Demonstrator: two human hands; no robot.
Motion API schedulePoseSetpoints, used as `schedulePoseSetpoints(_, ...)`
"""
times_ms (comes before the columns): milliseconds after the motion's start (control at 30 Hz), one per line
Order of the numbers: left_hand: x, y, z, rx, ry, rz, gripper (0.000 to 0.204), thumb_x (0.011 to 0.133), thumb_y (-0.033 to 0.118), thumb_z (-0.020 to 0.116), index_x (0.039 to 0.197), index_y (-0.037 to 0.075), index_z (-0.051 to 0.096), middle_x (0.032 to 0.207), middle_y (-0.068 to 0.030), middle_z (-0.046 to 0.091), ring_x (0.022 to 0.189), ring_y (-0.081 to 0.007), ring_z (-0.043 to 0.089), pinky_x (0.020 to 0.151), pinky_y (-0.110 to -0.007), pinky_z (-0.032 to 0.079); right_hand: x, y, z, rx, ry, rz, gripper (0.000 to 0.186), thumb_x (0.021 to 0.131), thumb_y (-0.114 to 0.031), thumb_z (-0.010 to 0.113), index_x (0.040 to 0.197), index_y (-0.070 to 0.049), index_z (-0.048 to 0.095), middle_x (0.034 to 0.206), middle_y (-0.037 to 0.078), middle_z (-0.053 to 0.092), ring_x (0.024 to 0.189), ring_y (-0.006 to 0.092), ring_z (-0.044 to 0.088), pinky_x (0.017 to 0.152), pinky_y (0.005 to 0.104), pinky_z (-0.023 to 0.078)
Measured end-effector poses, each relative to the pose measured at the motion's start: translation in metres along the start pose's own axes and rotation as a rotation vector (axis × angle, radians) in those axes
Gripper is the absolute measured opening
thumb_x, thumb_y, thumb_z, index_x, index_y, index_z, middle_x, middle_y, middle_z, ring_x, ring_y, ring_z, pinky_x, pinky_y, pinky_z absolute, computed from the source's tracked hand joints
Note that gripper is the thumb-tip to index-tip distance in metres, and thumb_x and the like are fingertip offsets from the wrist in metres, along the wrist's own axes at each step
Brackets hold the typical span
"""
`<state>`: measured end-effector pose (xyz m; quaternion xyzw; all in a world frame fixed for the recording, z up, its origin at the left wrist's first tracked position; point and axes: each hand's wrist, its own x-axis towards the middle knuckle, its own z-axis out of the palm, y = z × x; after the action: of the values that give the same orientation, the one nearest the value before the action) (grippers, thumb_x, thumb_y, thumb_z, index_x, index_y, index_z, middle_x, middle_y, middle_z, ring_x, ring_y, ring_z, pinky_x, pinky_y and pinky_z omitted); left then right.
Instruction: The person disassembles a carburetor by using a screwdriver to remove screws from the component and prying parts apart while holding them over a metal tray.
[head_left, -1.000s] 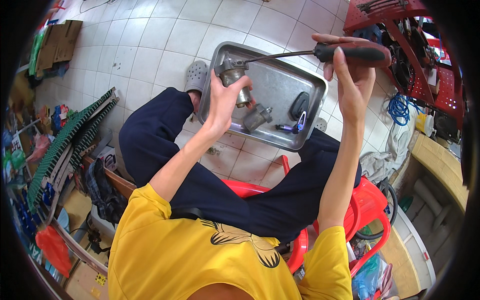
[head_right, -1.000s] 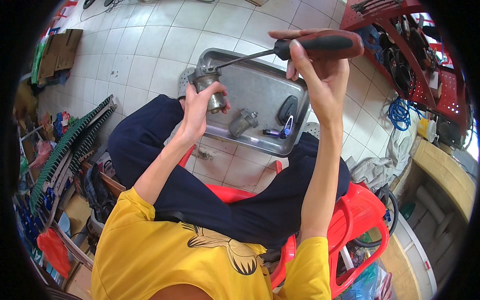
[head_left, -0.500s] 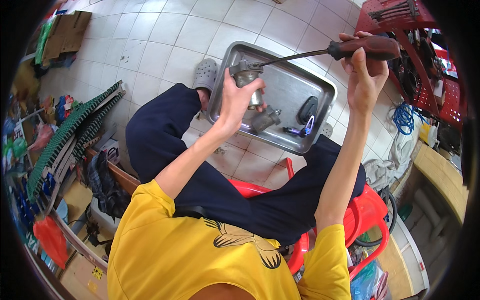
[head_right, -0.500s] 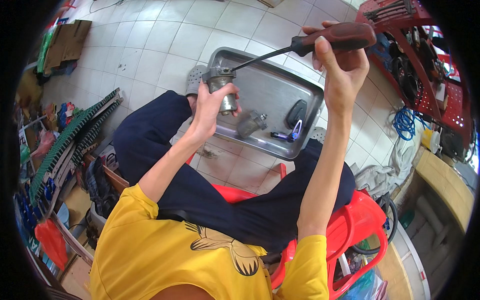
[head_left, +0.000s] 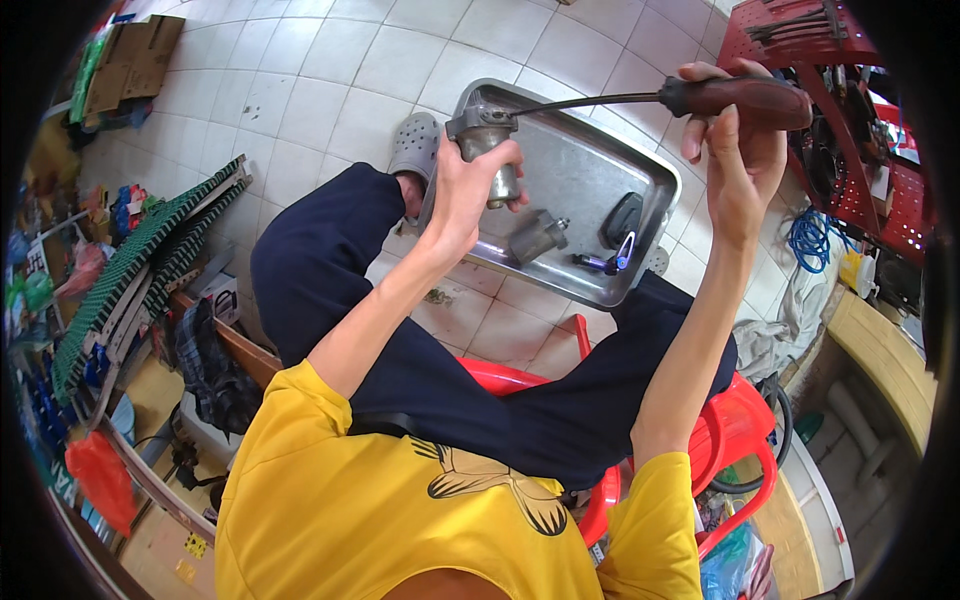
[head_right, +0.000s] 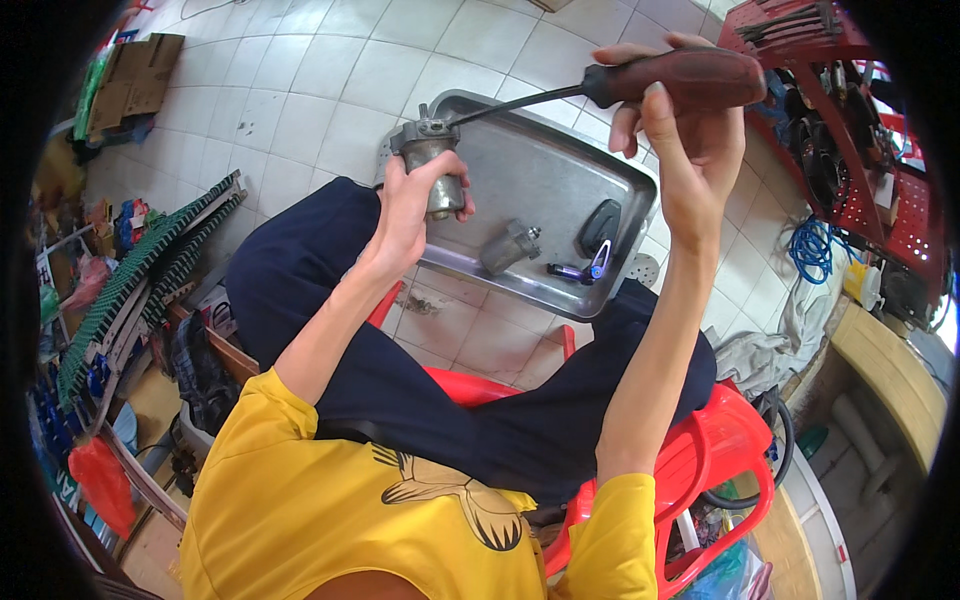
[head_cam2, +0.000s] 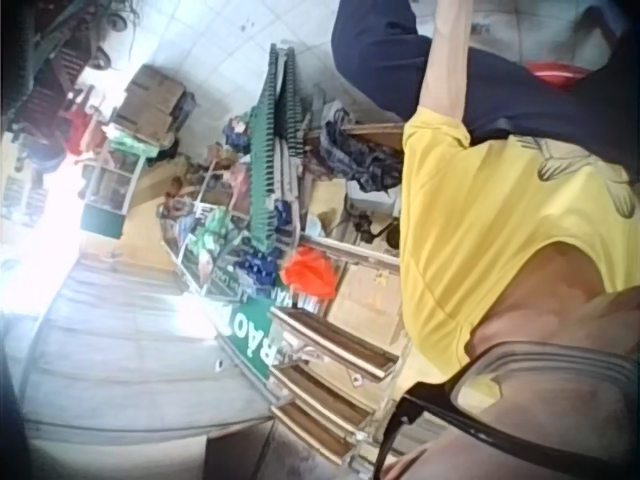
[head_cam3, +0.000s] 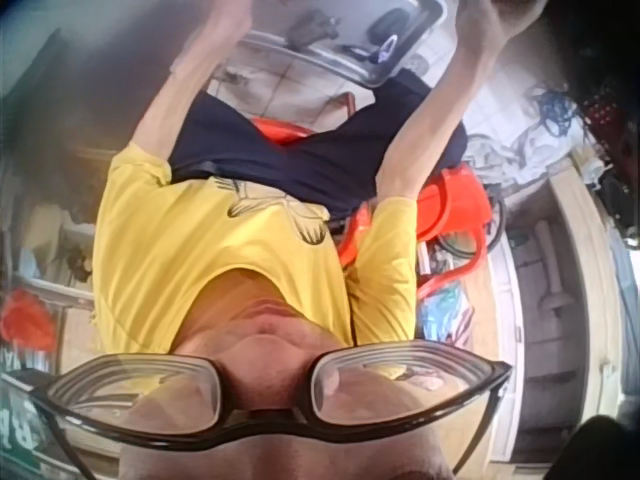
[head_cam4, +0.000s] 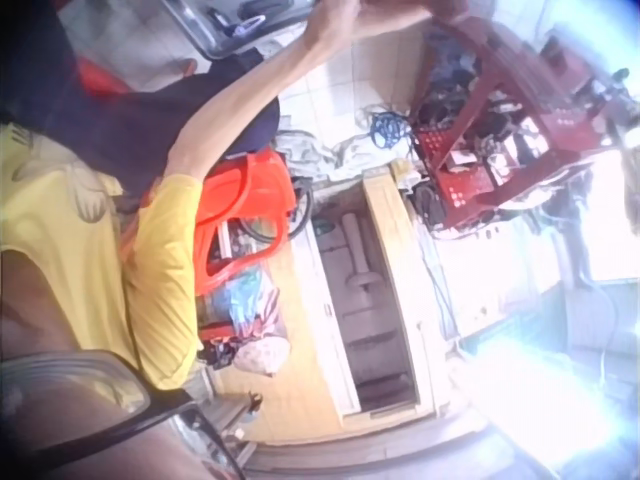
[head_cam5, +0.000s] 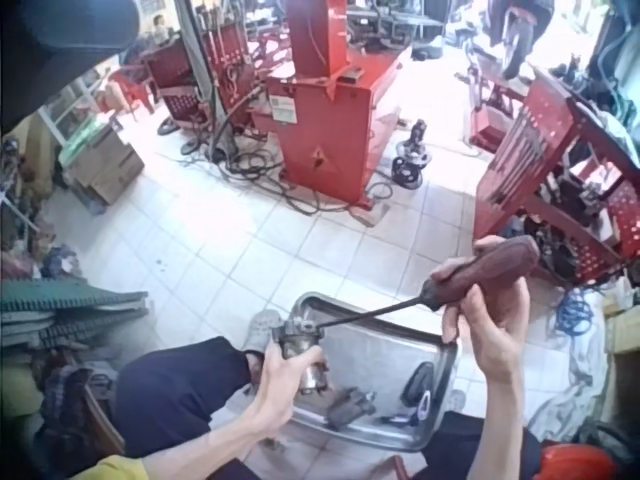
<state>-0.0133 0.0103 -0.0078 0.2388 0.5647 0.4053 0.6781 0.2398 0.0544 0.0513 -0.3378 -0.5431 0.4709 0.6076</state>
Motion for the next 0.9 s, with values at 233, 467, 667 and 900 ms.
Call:
schedulePoseSetpoints(233, -0.008, -0.003, 0.013, 0.018, -0.017, 0.076, 0.045, 0.08, -0.001, 0.074, 0.112, 0.002, 0.043, 0.082, -0.0125, 0.067, 0.054, -0.0228, 0.066, 0.045, -0.034, 0.048, -0.015, -0.008, -0.021, 0.068, 0.15, -0.03, 0.031, 0.102, -0.014, 0.071, 0.125, 0.002, 0.057, 0.12, 0.025, 0.069, 0.068, 0.0153, 0.061, 0.058, 0.027, 0.048)
schedulePoseSetpoints(467, -0.005, -0.009, 0.013, 0.064, -0.013, 0.048, 0.042, 0.083, -0.003, 0.071, 0.114, 0.002, 0.042, 0.082, -0.0133, 0.063, 0.057, -0.0263, 0.067, 0.046, -0.036, 0.051, -0.035, -0.022, -0.027, -0.001, 0.091, 0.088, 0.056, 0.085, -0.012, 0.089, 0.129, 0.006, 0.058, 0.12, 0.024, 0.069, 0.087, 0.0214, 0.071, 0.069, 0.0282, 0.056)
schedulePoseSetpoints(667, -0.007, -0.007, 0.015, 0.075, -0.007, 0.049, 0.045, 0.083, -0.002, 0.072, 0.115, 0.003, 0.042, 0.083, -0.0126, 0.064, 0.057, -0.0249, 0.067, 0.046, -0.036, 0.051, -0.03, -0.027, -0.022, -0.066, 0.062, 0.063, 0.046, 0.095, -0.018, 0.081, 0.127, 0.002, 0.054, 0.122, 0.026, 0.069, 0.1, 0.0218, 0.069, 0.073, 0.0307, 0.058)
schedulePoseSetpoints(900, -0.007, -0.01, 0.017, 0.09, 0.003, 0.055, 0.046, 0.082, -0.003, 0.073, 0.115, 0.003, 0.041, 0.083, -0.0124, 0.064, 0.057, -0.0237, 0.066, 0.047, -0.035, 0.05, -0.034, -0.019, -0.023, -0.1, 0.183, 0.053, 0.043, 0.101, -0.028, 0.076, 0.126, 0.0, 0.054, 0.094, 0.013, 0.067, 0.078, 0.016, 0.065, 0.066, 0.0261, 0.05)
